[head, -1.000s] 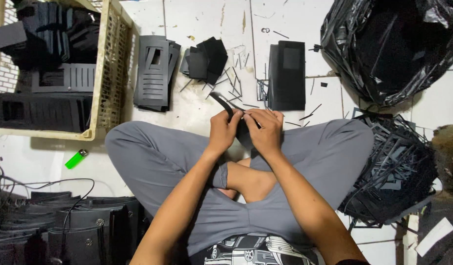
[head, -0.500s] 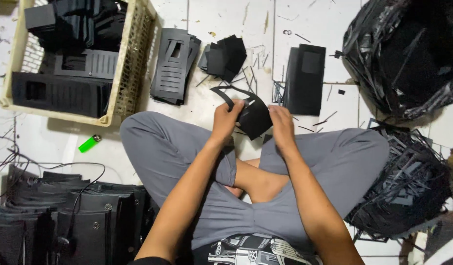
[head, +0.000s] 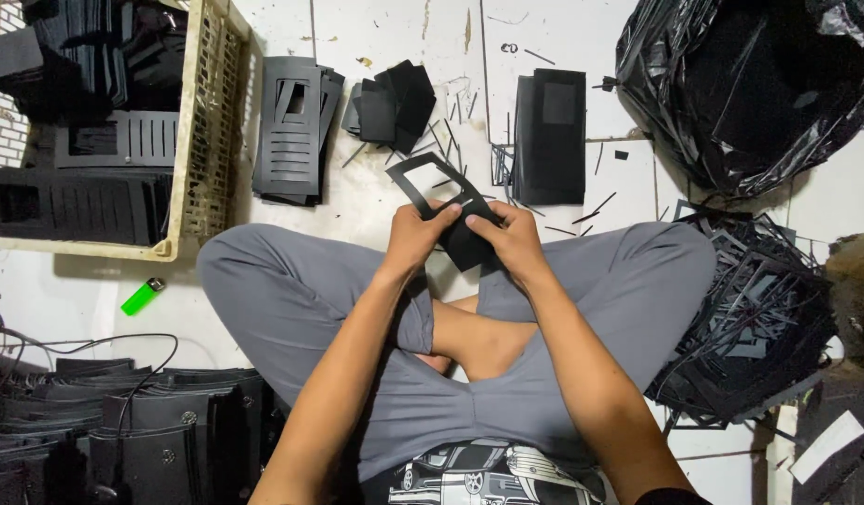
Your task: Removing waste material from pre-cut leather or synthetic parts by hand.
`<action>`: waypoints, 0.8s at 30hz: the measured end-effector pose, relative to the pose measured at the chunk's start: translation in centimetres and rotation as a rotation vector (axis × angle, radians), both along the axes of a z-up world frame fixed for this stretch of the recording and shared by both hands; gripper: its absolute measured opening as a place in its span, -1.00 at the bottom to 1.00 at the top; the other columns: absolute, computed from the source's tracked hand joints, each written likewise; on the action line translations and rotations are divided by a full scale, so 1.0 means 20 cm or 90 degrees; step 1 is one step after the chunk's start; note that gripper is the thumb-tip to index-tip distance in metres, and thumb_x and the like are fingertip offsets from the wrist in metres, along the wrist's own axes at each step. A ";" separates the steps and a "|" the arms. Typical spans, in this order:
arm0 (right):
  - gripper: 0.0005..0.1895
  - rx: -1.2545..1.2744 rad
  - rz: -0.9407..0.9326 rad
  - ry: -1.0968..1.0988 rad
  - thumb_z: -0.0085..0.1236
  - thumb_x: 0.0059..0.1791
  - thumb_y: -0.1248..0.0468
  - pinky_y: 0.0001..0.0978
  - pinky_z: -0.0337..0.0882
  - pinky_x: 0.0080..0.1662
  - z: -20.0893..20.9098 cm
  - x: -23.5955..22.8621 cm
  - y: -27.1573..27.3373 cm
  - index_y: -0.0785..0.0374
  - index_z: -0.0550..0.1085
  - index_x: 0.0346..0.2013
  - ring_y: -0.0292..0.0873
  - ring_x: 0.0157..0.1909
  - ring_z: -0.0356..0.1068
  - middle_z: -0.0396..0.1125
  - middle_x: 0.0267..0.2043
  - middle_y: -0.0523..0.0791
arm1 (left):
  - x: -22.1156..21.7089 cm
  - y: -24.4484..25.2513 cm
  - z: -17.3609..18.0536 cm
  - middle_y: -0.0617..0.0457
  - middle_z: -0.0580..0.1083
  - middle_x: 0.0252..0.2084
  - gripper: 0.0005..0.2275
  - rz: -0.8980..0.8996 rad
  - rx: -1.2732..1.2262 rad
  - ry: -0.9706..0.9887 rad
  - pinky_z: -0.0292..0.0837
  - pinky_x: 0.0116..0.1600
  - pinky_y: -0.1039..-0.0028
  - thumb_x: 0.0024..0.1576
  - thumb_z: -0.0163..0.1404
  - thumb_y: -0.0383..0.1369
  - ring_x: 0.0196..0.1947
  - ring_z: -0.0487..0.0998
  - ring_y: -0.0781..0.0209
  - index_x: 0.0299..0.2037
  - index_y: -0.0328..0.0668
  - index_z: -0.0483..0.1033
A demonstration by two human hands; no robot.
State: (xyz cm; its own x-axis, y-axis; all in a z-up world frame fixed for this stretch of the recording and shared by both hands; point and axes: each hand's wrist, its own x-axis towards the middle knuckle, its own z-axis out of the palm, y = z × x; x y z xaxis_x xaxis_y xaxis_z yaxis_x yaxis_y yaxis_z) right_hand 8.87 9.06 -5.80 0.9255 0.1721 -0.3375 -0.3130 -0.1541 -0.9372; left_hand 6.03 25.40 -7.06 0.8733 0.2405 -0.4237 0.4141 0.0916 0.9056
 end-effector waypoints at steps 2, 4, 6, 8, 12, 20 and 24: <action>-0.85 -0.016 -0.001 -0.002 0.44 -0.14 0.20 -0.57 0.34 -0.31 0.00 -0.01 0.01 0.15 0.65 -0.36 -0.37 -0.39 0.30 0.38 -0.52 -0.24 | -0.01 0.00 0.00 0.05 0.59 -0.48 -0.83 0.001 0.003 0.000 0.45 -0.29 0.53 0.03 0.29 -0.26 -0.41 0.54 0.34 -0.31 -0.16 0.72; -0.87 -0.032 -0.003 -0.005 0.43 -0.15 0.20 -0.59 0.32 -0.33 -0.05 0.00 0.01 0.13 0.65 -0.38 -0.37 -0.40 0.29 0.37 -0.54 -0.26 | -0.01 0.00 -0.02 0.08 0.58 -0.48 -0.85 0.002 0.006 0.000 0.46 -0.29 0.56 0.04 0.28 -0.27 -0.41 0.54 0.36 -0.30 -0.14 0.72; -0.88 -0.155 0.011 -0.044 0.41 -0.19 0.14 -0.54 0.25 -0.43 -0.13 0.00 -0.01 0.06 0.65 -0.43 -0.35 -0.49 0.29 0.30 -0.66 -0.26 | -0.01 -0.01 -0.05 -0.03 0.60 -0.48 -0.85 -0.029 0.044 -0.017 0.49 -0.32 0.49 0.08 0.24 -0.29 -0.43 0.57 0.30 -0.27 -0.20 0.71; -0.89 -0.260 0.012 -0.076 0.36 -0.19 0.12 -0.44 0.28 -0.41 -0.15 0.01 -0.02 0.01 0.64 -0.44 -0.24 -0.50 0.33 0.30 -0.66 -0.22 | -0.01 -0.04 -0.10 -0.04 0.59 -0.46 -0.85 -0.024 0.026 -0.029 0.48 -0.29 0.47 0.09 0.22 -0.32 -0.41 0.55 0.28 -0.25 -0.23 0.70; -0.88 -0.297 -0.008 -0.104 0.30 -0.17 0.17 -0.29 0.37 -0.32 -0.11 0.01 -0.01 0.07 0.64 -0.39 -0.09 -0.43 0.42 0.37 -0.58 -0.05 | 0.00 -0.04 -0.17 -0.01 0.58 -0.39 -0.81 0.003 -0.051 -0.021 0.48 -0.21 0.47 0.13 0.20 -0.28 -0.34 0.53 0.28 -0.19 -0.23 0.68; -0.85 0.007 -0.023 0.027 0.36 -0.08 0.18 -0.52 0.39 -0.21 -0.02 -0.01 -0.01 0.16 0.65 -0.31 -0.33 -0.30 0.36 0.45 -0.43 -0.19 | 0.01 0.00 -0.04 0.04 0.55 -0.38 -0.78 0.024 -0.053 -0.031 0.44 -0.18 0.52 0.15 0.18 -0.27 -0.31 0.48 0.31 -0.16 -0.29 0.67; -0.87 0.046 -0.028 0.036 0.38 -0.11 0.24 -0.59 0.41 -0.22 -0.05 0.01 -0.03 0.17 0.64 -0.30 -0.40 -0.34 0.39 0.40 -0.45 -0.23 | 0.01 -0.01 0.00 0.11 0.52 -0.43 -0.79 0.036 -0.062 -0.024 0.38 -0.21 0.59 0.13 0.22 -0.23 -0.35 0.44 0.36 -0.23 -0.23 0.68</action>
State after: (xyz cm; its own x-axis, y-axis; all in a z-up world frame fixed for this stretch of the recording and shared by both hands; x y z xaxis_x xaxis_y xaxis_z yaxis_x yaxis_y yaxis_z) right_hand 9.00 8.41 -6.78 0.9126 0.1575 -0.3773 -0.3706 -0.0710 -0.9261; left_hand 6.27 25.27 -7.16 0.8753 0.2496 -0.4142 0.3713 0.2020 0.9063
